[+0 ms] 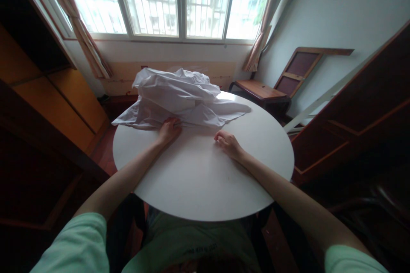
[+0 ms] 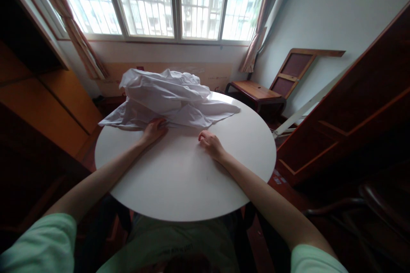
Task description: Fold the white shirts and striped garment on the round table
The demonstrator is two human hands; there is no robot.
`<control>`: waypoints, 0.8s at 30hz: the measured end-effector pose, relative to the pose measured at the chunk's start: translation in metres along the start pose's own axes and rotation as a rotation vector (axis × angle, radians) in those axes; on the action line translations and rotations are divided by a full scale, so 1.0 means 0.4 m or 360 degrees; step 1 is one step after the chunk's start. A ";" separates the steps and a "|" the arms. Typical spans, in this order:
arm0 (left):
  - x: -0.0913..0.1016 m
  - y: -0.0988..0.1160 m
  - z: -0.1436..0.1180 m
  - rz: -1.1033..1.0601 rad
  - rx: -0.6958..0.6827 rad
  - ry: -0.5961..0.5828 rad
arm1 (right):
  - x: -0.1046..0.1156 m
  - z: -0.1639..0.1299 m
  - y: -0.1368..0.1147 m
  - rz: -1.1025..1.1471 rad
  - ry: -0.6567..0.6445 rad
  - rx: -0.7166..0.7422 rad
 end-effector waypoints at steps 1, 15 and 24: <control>0.000 -0.003 -0.001 0.0030 0.0030 -0.0016 | -0.001 0.000 -0.001 -0.0017 -0.0013 0.0001; 0.014 0.018 -0.012 0.0481 0.0065 -0.0143 | 0.001 -0.001 -0.008 -0.0105 -0.0008 0.0103; 0.019 0.122 -0.070 -0.0330 -0.0130 -0.0186 | 0.013 -0.003 -0.011 -0.0172 0.0355 0.0280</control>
Point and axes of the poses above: each hand's wrist, its own z-axis towards the middle knuckle, its own x-axis out of the back of the hand, y = z × x, the point moved 3 cm from there along z, towards the middle knuckle, and after that the axes turned 5 degrees about y, right-handed, at the moved point
